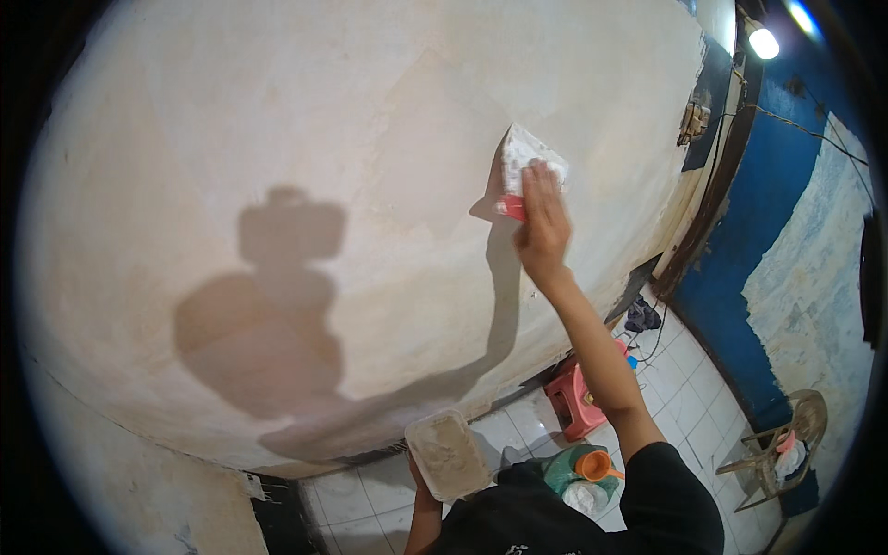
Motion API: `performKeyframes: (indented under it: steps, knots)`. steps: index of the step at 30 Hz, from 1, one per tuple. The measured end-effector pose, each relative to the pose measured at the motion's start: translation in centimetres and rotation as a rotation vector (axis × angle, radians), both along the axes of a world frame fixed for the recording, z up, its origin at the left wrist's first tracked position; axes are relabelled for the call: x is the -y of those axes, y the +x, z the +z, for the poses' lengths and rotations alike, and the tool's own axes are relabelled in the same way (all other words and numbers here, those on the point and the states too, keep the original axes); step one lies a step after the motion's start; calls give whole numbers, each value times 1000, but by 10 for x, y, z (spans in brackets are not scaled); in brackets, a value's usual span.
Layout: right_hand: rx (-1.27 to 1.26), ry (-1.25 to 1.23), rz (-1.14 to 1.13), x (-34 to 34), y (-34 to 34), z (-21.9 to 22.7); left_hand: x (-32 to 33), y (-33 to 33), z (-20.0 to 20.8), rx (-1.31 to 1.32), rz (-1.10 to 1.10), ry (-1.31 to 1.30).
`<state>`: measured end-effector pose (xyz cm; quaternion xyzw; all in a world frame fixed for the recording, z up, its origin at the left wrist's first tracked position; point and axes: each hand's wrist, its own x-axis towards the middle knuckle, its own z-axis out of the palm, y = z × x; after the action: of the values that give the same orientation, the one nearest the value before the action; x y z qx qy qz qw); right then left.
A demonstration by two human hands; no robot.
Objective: The person patches a damaged section of a wall by applying a white filler compound using a small scraper. The person repeatedly scoops the compound from a rectangular container and spreads it over the wall surface to fill holes and smooth the texture.
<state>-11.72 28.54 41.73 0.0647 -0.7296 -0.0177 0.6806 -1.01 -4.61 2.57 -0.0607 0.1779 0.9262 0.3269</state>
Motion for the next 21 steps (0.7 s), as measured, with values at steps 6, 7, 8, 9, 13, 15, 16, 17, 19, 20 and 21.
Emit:
performKeyframes:
  steps: [6,7,8,9,13,15,16,17,19,20,21]
  knots:
    - [311,41,205,44,15,-89,-2,5,-2,14,-11,-4]
    - [404,27,279,50,33,-84,-2,4,-1,12,-12,-4]
    - [358,26,290,46,37,-78,0,5,0,14,-11,-6]
    - [313,26,294,38,41,-71,-2,5,1,10,-15,-8]
    - [-60,1,63,-13,19,8,-5,8,3,16,-29,-8]
    - [-31,-32,21,-19,3,6,-11,9,5,17,-49,0]
    - [-17,-54,10,-17,-12,-4,-10,9,5,20,-49,-1]
    - [32,-43,97,-4,-20,-29,-9,10,6,16,-42,-8]
    - [213,17,251,25,-7,-75,-13,13,7,25,-51,2]
    - [270,52,259,43,4,-90,-12,13,6,26,-43,-6]
    - [365,92,274,54,20,-95,-8,16,5,30,-35,-8]
